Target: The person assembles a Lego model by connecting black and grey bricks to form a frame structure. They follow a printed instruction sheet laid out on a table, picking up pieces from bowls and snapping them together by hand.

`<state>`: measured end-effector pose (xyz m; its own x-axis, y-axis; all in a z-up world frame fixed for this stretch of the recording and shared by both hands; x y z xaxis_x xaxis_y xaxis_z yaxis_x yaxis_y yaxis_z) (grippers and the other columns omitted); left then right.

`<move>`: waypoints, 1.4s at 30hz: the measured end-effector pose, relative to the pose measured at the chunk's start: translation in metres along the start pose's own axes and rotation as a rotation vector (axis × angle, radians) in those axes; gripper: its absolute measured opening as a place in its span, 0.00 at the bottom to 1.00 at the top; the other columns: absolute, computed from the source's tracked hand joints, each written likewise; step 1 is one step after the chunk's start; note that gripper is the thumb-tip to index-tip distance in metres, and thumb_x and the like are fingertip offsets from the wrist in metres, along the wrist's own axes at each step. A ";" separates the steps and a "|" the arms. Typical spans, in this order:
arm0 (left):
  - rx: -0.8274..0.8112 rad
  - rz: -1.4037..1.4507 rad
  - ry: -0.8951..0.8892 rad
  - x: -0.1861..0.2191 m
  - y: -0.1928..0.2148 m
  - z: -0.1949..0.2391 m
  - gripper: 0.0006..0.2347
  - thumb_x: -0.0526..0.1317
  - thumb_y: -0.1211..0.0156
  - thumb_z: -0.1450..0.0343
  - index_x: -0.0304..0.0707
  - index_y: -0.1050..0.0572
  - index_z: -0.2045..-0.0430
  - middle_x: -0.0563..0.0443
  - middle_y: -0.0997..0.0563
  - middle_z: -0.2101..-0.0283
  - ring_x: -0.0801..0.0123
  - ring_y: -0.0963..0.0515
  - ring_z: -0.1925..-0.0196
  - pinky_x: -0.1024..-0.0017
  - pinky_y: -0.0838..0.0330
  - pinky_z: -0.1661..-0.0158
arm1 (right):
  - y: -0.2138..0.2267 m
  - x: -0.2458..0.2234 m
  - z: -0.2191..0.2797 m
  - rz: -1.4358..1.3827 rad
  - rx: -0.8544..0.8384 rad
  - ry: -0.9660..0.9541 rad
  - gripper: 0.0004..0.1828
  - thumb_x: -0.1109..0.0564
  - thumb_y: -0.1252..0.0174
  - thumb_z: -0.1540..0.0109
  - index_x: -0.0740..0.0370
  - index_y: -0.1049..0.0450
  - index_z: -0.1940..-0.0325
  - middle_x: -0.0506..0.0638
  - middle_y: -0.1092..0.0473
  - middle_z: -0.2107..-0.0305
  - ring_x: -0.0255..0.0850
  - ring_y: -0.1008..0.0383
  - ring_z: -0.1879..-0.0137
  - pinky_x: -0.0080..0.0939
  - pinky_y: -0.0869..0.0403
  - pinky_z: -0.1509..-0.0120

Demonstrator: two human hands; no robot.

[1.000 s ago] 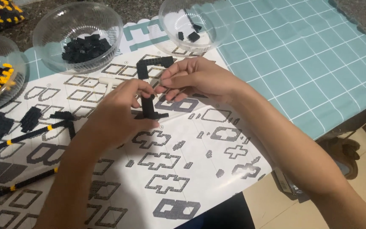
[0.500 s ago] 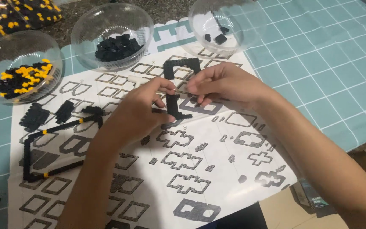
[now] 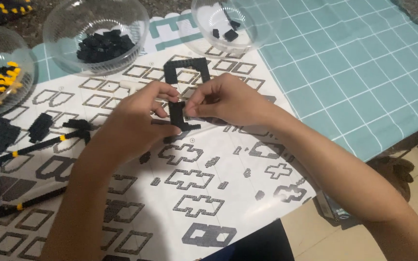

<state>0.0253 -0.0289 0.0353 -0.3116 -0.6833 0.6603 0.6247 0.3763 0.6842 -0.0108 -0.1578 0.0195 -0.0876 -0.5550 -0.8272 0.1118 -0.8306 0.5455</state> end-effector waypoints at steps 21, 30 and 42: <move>0.020 -0.042 0.001 -0.008 0.000 -0.002 0.21 0.38 0.31 0.41 0.56 0.30 0.55 0.52 0.24 0.65 0.71 0.25 0.60 0.72 0.36 0.60 | 0.001 -0.020 0.006 0.206 0.028 0.260 0.04 0.58 0.37 0.44 0.52 0.22 0.65 0.39 0.23 0.72 0.27 0.28 0.72 0.28 0.32 0.66; 0.019 -0.036 0.006 0.002 0.003 0.002 0.20 0.37 0.32 0.41 0.54 0.30 0.56 0.57 0.24 0.60 0.71 0.26 0.60 0.70 0.34 0.62 | 0.000 -0.010 0.002 0.094 0.004 0.199 0.06 0.59 0.34 0.45 0.53 0.22 0.65 0.39 0.30 0.81 0.27 0.36 0.74 0.26 0.36 0.67; 0.021 -0.085 -0.049 -0.003 -0.001 -0.003 0.24 0.36 0.32 0.42 0.54 0.31 0.52 0.50 0.24 0.64 0.67 0.25 0.60 0.67 0.31 0.64 | 0.004 -0.006 -0.001 -0.162 -0.052 0.138 0.06 0.64 0.36 0.45 0.59 0.23 0.65 0.46 0.23 0.75 0.29 0.23 0.66 0.25 0.24 0.60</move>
<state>0.0277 -0.0292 0.0319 -0.3983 -0.6820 0.6134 0.5791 0.3316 0.7448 -0.0084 -0.1574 0.0267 0.0276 -0.4000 -0.9161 0.1584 -0.9031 0.3991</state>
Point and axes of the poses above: each hand's wrist, its own z-axis away from the middle knuckle, its own y-axis out of the back of the hand, x = y × z, the point moved 8 cm from there along -z, towards the middle knuckle
